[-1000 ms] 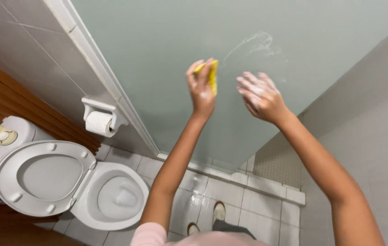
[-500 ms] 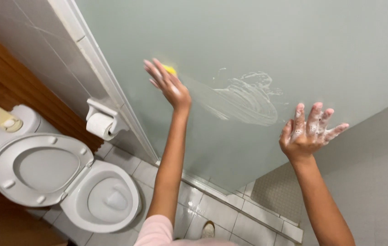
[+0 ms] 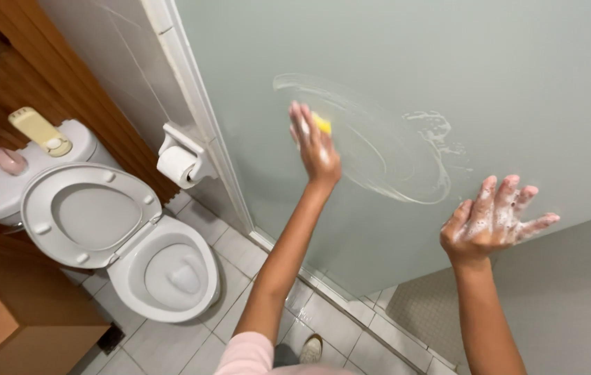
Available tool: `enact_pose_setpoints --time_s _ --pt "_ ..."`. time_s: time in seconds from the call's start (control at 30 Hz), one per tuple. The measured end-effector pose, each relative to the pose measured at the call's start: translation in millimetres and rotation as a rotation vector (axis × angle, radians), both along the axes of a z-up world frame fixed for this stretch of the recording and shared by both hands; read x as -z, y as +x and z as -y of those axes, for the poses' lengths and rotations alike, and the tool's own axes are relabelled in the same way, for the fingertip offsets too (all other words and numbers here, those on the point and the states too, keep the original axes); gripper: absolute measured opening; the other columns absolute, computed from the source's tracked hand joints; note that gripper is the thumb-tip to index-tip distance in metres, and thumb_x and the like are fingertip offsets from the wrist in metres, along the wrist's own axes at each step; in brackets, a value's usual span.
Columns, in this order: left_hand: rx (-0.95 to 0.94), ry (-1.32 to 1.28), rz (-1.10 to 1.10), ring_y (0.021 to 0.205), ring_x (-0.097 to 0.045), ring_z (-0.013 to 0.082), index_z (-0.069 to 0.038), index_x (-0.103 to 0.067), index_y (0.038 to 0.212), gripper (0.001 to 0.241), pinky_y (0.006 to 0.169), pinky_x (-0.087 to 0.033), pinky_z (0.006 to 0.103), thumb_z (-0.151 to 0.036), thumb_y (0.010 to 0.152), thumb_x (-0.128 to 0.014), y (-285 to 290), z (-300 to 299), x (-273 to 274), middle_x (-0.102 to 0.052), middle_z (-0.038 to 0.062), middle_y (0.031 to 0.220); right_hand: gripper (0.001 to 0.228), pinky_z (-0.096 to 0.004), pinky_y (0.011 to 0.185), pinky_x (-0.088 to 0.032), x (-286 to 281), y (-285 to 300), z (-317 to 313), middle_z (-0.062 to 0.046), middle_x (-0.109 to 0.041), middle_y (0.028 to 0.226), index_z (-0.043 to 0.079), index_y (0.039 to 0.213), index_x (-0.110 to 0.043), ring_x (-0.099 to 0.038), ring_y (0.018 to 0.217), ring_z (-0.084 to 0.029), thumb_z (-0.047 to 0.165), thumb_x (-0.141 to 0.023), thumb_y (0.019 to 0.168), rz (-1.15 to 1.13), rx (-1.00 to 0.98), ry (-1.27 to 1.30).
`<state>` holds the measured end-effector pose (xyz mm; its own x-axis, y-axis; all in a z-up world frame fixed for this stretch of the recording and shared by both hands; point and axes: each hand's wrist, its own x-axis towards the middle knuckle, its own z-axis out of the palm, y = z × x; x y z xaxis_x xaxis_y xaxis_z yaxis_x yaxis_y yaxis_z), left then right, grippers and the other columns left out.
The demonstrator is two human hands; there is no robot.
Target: The person scrubs a frosted glass wall with a yellow sponge, creating soapy streaks. They work from the upper section down to the lower part, squatting on the floor to reach the bottom edge.
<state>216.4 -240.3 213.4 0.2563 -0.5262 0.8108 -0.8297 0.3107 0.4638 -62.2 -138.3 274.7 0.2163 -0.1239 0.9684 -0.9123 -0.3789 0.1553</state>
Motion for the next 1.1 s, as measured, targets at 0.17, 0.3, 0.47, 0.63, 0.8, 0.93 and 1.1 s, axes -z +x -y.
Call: enact_pose_setpoints --time_s 0.17,0.3,0.47,0.63,0.8,0.93,1.1 --pt "0.126 -0.552 0.484 0.137 -0.06 0.0195 -0.017 -0.054 0.148 0.04 0.066 -0.06 0.0416 -0.028 0.112 -0.043 -108 -52 -53 -0.054 0.009 0.149 0.049 -0.066 0.122 0.006 -4 3 -3 -0.025 -0.049 0.158 -0.008 0.15 -0.061 -0.032 0.152 -0.045 0.017 -0.046 0.111 0.048 -0.072 -0.002" --pt "0.309 -0.385 0.764 0.157 -0.02 0.0188 -0.032 -0.025 0.166 0.052 0.125 -0.019 0.0508 -0.02 0.118 -0.042 -53 -25 55 -0.018 -0.008 0.17 0.047 -0.063 0.123 0.008 -2 -1 -11 -0.026 -0.048 0.16 -0.009 0.152 -0.059 -0.031 0.154 -0.044 0.008 -0.05 0.109 0.075 -0.141 0.06" --pt "-0.001 -0.087 -0.505 0.163 -0.01 0.0345 -0.012 -0.014 0.166 0.056 0.128 -0.01 0.0578 -0.025 0.114 -0.028 34 3 -54 -0.01 0.01 0.175 0.069 -0.069 0.121 0.005 25 7 5 -0.025 -0.049 0.158 -0.005 0.151 -0.06 -0.032 0.152 -0.044 -0.035 -0.051 0.089 0.027 -0.074 0.004" --pt "0.156 -0.382 -0.021 0.158 -0.024 0.0293 -0.014 -0.038 0.154 0.043 0.128 -0.019 0.0589 -0.016 0.111 -0.043 -50 -5 -73 -0.038 0.005 0.162 0.07 -0.065 0.124 0.01 25 6 5 -0.017 -0.043 0.163 0.0 0.155 -0.056 -0.028 0.156 -0.039 -0.03 -0.057 0.091 0.071 -0.082 0.054" --pt "0.319 -0.397 0.705 0.156 -0.029 0.0253 -0.035 -0.028 0.163 0.048 0.122 -0.028 0.0534 -0.029 0.117 -0.042 26 36 54 -0.027 -0.004 0.168 0.075 -0.068 0.122 0.006 28 11 9 -0.023 -0.048 0.16 -0.003 0.153 -0.06 -0.033 0.153 -0.043 -0.032 -0.05 0.084 0.065 -0.079 -0.02" --pt "0.084 -0.083 -0.171 0.159 -0.019 0.0325 -0.009 -0.032 0.156 0.055 0.127 -0.011 0.0558 -0.03 0.105 -0.033 121 57 -10 -0.028 0.011 0.165 0.061 -0.067 0.124 0.013 43 52 19 -0.012 -0.025 0.17 0.01 0.163 -0.034 -0.011 0.161 -0.035 0.01 -0.038 0.102 0.213 0.079 0.066" --pt "0.064 -0.229 -0.338 0.163 -0.009 0.038 -0.001 -0.009 0.165 0.059 0.13 -0.005 0.0649 -0.025 0.113 -0.027 106 47 -35 -0.015 0.018 0.172 0.06 -0.064 0.127 0.019 59 106 33 -0.001 -0.004 0.177 0.021 0.17 -0.013 0.005 0.165 -0.028 0.036 -0.035 0.116 0.312 0.247 0.179"
